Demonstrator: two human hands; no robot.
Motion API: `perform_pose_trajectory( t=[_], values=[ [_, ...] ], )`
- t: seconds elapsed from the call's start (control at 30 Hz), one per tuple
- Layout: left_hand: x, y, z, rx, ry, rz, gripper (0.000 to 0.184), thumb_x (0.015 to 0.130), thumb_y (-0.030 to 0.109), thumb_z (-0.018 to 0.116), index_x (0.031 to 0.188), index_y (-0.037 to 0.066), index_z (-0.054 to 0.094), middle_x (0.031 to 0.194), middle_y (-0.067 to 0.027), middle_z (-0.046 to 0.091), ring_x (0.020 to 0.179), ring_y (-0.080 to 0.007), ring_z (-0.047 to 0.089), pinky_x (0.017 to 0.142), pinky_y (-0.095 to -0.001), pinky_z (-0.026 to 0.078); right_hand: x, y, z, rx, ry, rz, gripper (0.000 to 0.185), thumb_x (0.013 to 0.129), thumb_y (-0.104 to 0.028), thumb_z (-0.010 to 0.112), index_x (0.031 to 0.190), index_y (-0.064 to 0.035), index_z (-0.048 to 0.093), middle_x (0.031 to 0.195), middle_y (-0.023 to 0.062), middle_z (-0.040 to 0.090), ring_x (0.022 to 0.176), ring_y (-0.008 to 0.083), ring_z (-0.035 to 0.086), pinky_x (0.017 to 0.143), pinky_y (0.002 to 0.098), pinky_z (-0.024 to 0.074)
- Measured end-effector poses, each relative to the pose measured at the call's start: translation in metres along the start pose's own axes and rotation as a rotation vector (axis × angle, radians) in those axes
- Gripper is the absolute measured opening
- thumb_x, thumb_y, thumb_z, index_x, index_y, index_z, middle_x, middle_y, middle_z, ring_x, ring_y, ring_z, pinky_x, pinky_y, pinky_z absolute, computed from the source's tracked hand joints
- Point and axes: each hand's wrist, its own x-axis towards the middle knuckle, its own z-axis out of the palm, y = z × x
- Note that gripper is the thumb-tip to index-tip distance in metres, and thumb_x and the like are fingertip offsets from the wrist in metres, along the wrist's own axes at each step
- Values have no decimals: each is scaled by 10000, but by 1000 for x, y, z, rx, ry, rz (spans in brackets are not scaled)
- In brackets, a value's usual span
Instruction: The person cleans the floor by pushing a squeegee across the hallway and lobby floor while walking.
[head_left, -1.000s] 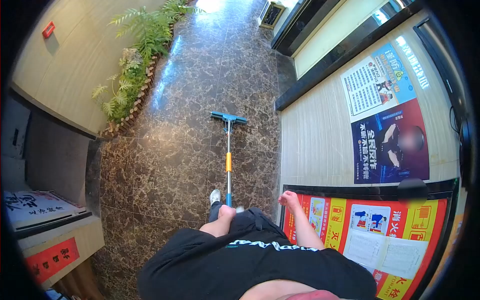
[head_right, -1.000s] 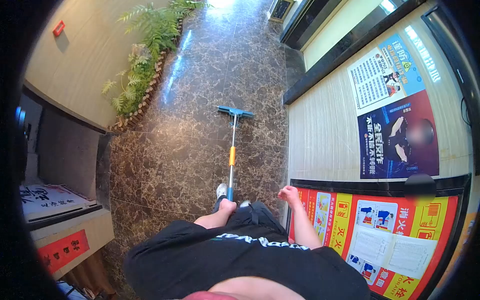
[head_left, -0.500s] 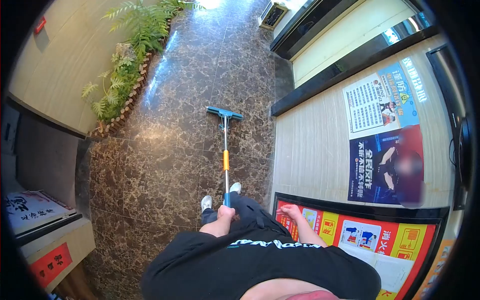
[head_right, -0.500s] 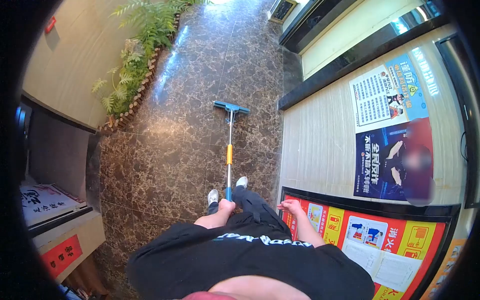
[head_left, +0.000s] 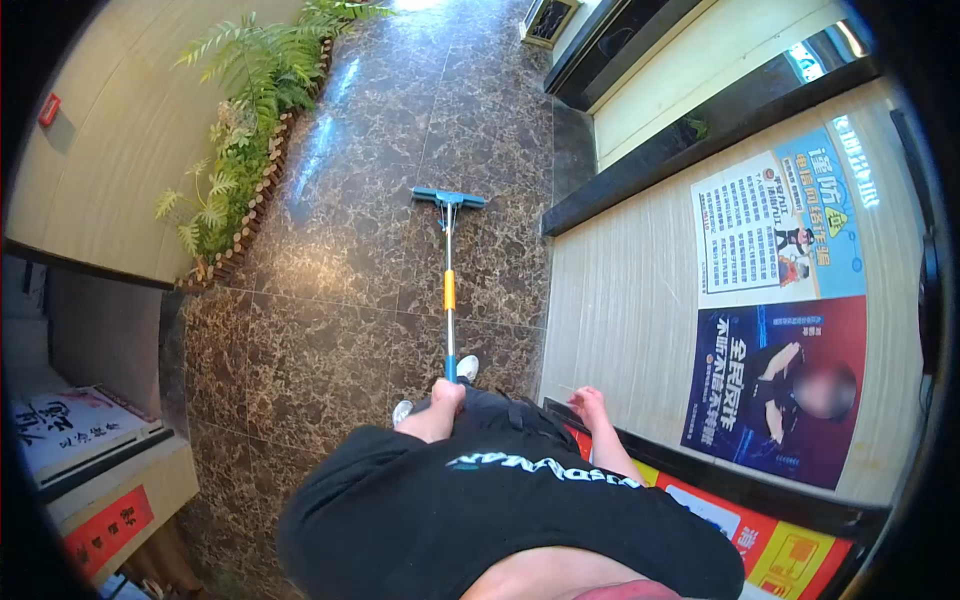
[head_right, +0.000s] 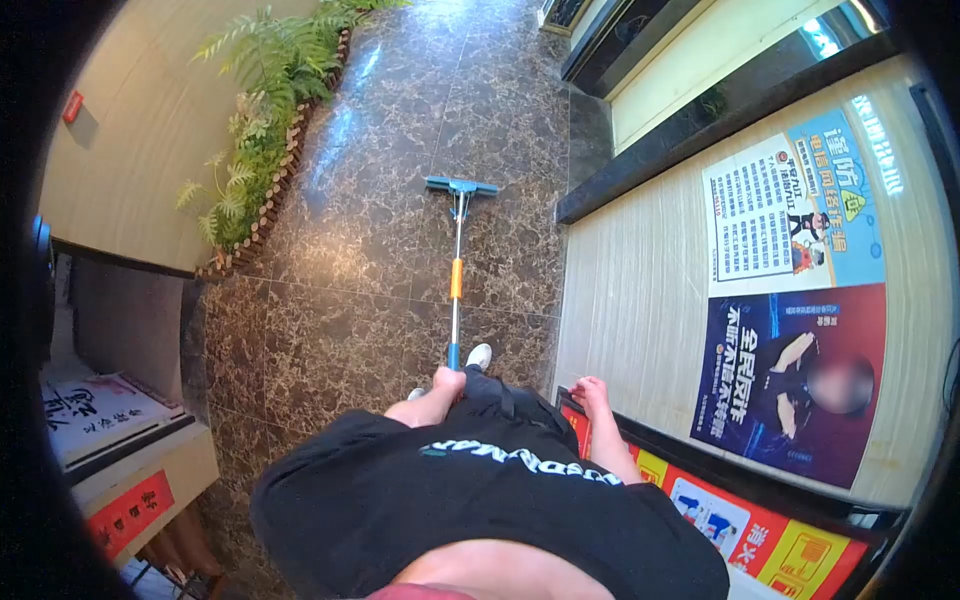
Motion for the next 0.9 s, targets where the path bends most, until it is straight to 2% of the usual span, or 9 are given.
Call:
perform_pose_trajectory(
  t=[0.07, 0.17, 0.23, 0.27, 0.37, 0.5, 0.67, 0.77, 0.9],
  values=[
    [12, 29, 6, -16, -45, -27, 160, 690, 133, 542, 706, -14, 603, 603, -101, 594, 494, -187, 591, 444, -311, 457, 21, -14, -17, 29, -5, 29, 26, 724, -85, 509, 703, -71, 503, 651, 72, 552, 662, 206, 575, 577, 307, 447],
    [13, 73, -2, 55, -7, 58, 234, 662, 174, 575, 793, -15, 617, 746, -142, 625, 704, -237, 627, 613, -326, 491, 61, -23, -41, 60, -6, 125, 18, 719, -58, 491, 722, -55, 508, 698, 89, 558, 695, 212, 577, 587, 303, 454],
    [5, 101, -8, 77, 85, 44, 312, 636, 203, 601, 858, -15, 617, 902, -167, 610, 883, -261, 591, 735, -330, 470, 69, -36, -41, -5, -20, 203, 52, 737, -70, 505, 764, -29, 522, 739, 101, 569, 712, 223, 577, 625, 319, 467],
    [5, 111, -15, 49, 21, 12, 354, 615, 207, 618, 895, -10, 614, 983, -170, 586, 950, -264, 562, 784, -334, 455, 81, -36, -43, -42, -40, 249, 70, 745, -79, 515, 783, -23, 529, 752, 102, 574, 714, 223, 578, 637, 321, 469],
    [-6, 143, -29, 65, 103, -10, 350, 610, 193, 621, 900, -4, 615, 972, -169, 590, 938, -264, 568, 792, -333, 454, 102, -62, -24, -201, -123, 298, 127, 779, -106, 525, 850, -1, 535, 787, 114, 591, 748, 225, 594, 646, 302, 480],
    [16, 175, -48, 65, 61, -50, 319, 638, 179, 615, 910, 13, 617, 977, -158, 590, 933, -259, 570, 792, -339, 454, 161, -109, 17, -414, -245, 304, 171, 797, -132, 540, 898, 4, 553, 864, 110, 603, 790, 219, 592, 671, 295, 478],
    [41, 238, -81, 61, 72, -69, 290, 668, 165, 587, 925, 32, 614, 964, -136, 599, 924, -246, 575, 777, -343, 459, 199, -228, 125, -567, -383, 143, 167, 830, -175, 501, 860, -16, 539, 847, 100, 609, 789, 200, 597, 659, 298, 475],
    [75, 270, -90, 7, 66, -7, 315, 630, 160, 589, 909, 18, 614, 951, -172, 592, 911, -272, 575, 769, -351, 461, 219, -286, 179, -539, -381, 39, 213, 855, -243, 464, 780, -47, 503, 791, 91, 603, 751, 196, 600, 631, 297, 471],
    [98, 325, -120, 1, 4, 22, 295, 604, 140, 605, 864, 2, 622, 922, -165, 602, 881, -264, 587, 750, -347, 469, 225, -351, 236, -495, -354, -64, 261, 853, -304, 472, 717, -81, 474, 680, 69, 590, 679, 181, 606, 553, 268, 467]
  ],
)
